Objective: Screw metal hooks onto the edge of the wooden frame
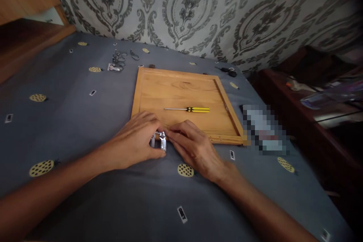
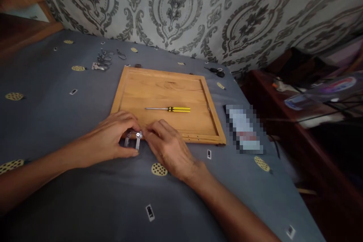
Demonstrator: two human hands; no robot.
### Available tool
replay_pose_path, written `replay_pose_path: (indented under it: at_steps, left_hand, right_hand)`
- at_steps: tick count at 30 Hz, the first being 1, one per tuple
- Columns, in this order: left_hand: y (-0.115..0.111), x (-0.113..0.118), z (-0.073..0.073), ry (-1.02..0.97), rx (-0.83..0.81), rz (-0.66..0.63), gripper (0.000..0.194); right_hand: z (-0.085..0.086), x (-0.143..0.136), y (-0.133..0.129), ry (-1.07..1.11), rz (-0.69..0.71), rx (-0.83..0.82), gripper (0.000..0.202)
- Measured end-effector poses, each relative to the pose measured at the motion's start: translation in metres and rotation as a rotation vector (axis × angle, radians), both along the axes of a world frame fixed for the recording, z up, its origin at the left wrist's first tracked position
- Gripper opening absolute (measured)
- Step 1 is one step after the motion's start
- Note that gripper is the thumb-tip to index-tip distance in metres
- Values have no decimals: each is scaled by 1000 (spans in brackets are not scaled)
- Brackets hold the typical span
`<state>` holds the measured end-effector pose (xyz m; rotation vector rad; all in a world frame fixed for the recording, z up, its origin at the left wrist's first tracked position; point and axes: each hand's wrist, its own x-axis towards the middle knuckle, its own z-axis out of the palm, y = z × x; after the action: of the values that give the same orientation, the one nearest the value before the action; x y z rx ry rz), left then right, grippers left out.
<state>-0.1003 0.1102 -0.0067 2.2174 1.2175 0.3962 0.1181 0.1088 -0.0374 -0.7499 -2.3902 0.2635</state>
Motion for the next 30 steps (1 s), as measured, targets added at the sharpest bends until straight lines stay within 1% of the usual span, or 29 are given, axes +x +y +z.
replay_pose_path:
  at_steps: [3, 7, 10, 12, 15, 18, 20, 25, 30]
  left_hand:
    - [0, 1, 2, 22, -8, -4, 31]
    - [-1, 1, 6, 66, -18, -16, 31]
    - [1, -6, 13, 58, -11, -29, 40]
    - [4, -14, 19, 24, -3, -18, 42]
    - [9, -27, 29, -28, -24, 17, 32]
    - [11, -34, 34, -5, -68, 0, 28]
    - [10, -32, 35, 38, -79, -30, 30]
    - [6, -18, 35, 192, -76, -78, 31]
    - [2, -18, 31, 212, 18, -102, 30]
  right_hand:
    - [5, -1, 0, -45, 34, 52, 19]
    - [7, 0, -2, -110, 21, 89, 21]
    - [7, 1, -2, -136, 18, 90, 23]
    - [7, 2, -2, -145, 19, 100, 22]
    - [7, 1, -2, -136, 25, 113, 22]
    - [7, 1, -1, -135, 25, 125, 24]
    - [7, 1, -1, -146, 23, 123, 25]
    - [7, 1, -1, -162, 18, 126, 26]
    - [7, 1, -2, -177, 17, 114, 26]
